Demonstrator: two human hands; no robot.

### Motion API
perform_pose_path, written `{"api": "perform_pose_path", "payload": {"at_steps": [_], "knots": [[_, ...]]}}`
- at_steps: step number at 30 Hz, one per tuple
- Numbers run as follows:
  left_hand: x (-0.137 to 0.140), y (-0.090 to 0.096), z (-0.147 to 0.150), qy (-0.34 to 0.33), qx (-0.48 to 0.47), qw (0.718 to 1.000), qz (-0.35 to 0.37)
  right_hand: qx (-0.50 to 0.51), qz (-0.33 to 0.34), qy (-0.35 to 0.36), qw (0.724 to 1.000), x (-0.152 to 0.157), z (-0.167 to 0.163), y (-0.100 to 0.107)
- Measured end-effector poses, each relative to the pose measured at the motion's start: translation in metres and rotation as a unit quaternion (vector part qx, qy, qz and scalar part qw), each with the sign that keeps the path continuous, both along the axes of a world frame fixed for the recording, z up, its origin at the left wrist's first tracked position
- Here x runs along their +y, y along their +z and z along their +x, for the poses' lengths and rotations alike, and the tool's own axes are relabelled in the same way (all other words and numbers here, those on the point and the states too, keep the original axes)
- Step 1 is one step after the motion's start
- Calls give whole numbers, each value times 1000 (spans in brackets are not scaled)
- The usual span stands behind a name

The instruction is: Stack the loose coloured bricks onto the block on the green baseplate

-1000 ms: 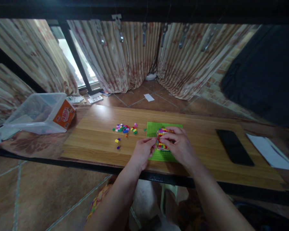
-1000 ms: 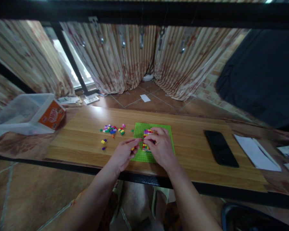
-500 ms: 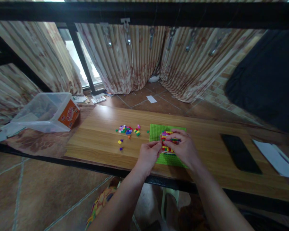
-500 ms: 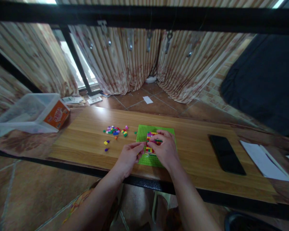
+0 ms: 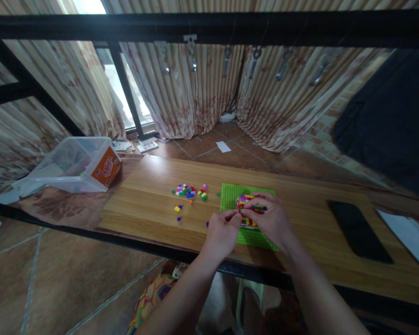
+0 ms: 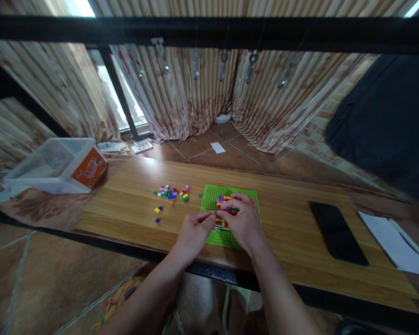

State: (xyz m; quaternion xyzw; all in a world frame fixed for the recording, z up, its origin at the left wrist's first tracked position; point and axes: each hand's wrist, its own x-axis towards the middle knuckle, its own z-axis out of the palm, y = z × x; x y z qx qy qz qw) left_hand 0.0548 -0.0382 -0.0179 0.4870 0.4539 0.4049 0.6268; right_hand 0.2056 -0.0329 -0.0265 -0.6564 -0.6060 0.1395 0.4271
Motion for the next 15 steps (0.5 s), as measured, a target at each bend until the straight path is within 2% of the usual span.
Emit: {"api": "perform_pose_path", "payload": {"at_steps": [4, 10, 15], "knots": [[-4, 3, 1, -3, 48, 998, 48, -8, 6, 3, 1000, 0, 0, -1], [-10, 6, 3, 1, 116, 991, 72, -32, 12, 9, 999, 0, 2, -2], [-12, 5, 4, 7, 109, 992, 66, -40, 11, 22, 999, 1, 4, -7]]}}
